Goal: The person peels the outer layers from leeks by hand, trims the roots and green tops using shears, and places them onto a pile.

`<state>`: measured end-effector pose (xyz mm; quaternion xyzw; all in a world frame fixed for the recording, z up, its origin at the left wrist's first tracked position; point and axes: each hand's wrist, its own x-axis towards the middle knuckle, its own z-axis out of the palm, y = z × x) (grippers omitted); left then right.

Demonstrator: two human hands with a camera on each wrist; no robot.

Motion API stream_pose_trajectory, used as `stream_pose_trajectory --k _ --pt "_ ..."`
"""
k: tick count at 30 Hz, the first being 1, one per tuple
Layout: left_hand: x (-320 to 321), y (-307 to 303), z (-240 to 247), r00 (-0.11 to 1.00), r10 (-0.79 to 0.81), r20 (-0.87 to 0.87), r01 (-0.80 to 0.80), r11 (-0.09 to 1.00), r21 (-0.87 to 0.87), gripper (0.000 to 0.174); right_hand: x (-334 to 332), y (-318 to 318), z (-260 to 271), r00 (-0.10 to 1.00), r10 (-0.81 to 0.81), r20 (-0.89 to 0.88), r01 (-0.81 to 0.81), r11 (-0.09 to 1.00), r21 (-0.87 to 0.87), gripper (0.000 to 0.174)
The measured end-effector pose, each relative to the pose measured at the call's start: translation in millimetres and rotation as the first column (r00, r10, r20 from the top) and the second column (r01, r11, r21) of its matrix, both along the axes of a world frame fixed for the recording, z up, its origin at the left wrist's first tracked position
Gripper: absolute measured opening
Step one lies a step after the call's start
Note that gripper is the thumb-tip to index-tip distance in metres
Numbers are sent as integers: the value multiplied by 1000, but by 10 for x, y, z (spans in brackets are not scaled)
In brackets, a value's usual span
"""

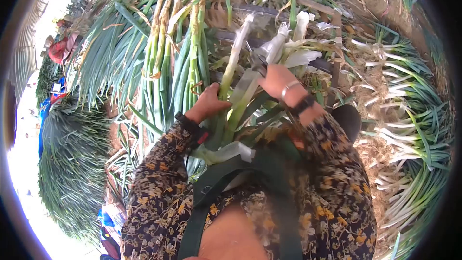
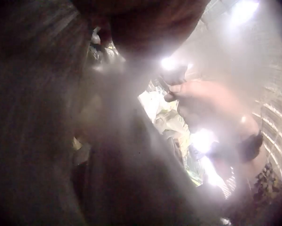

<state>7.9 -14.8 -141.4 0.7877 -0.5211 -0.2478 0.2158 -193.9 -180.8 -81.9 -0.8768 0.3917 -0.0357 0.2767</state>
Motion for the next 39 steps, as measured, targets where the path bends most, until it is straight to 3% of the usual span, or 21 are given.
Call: stream_pose_trajectory --k 1,4,6,9,12,13,16,17,20,24,25,29,32,33,35,39 --pt "-19 15 437 992 -117 -38 120 989 92 56 -129 56 -22 1000 -23 -15 23 999 29 40" --pt "389 -248 631 971 -62 -231 128 951 281 47 -457 173 -123 995 -100 9 99 991 90 42" --pt "643 -414 594 971 36 236 -27 999 -41 43 -613 302 -310 978 -177 113 164 979 122 43" --pt "1035 -765 197 743 369 558 -208 920 -332 45 -666 459 -457 952 -243 185 219 965 145 45" --pt "1017 -970 150 818 354 453 -363 929 -71 48 -683 460 -409 949 -245 199 215 964 159 47" --pt "1009 -977 108 788 371 491 -345 927 -146 51 -685 455 -357 951 -250 180 216 958 189 47" --pt "1097 -1001 136 843 384 378 -390 919 -65 56 -588 451 -200 960 -221 174 173 952 253 47" --pt "1150 -988 57 851 379 362 -366 924 -108 58 -563 460 -174 962 -184 201 131 959 249 47" --pt "1099 -908 49 906 308 291 -330 944 29 56 -438 588 24 964 -116 240 49 961 271 46" --pt "1069 -667 -2 980 194 50 -190 979 -74 51 -372 776 275 978 -3 206 -57 956 287 45" --pt "1024 -564 56 985 159 60 -153 984 -95 49 -369 836 383 979 32 201 -86 961 264 44" --pt "749 -81 343 996 33 -80 -33 999 2 49 -458 1003 479 972 111 205 -160 957 242 42" --pt "593 218 107 982 11 -191 -20 999 -45 49 -437 1140 469 978 156 139 -187 950 250 41" --pt "399 287 296 986 3 -169 -1 1000 16 47 -425 1171 401 976 177 125 -202 950 236 41" --pt "348 339 -226 989 26 -142 -27 1000 -2 44 -404 1219 360 975 195 104 -214 953 216 40" --pt "282 350 -264 986 47 -158 -49 999 -7 46 -354 1191 327 987 157 40 -162 964 211 37"
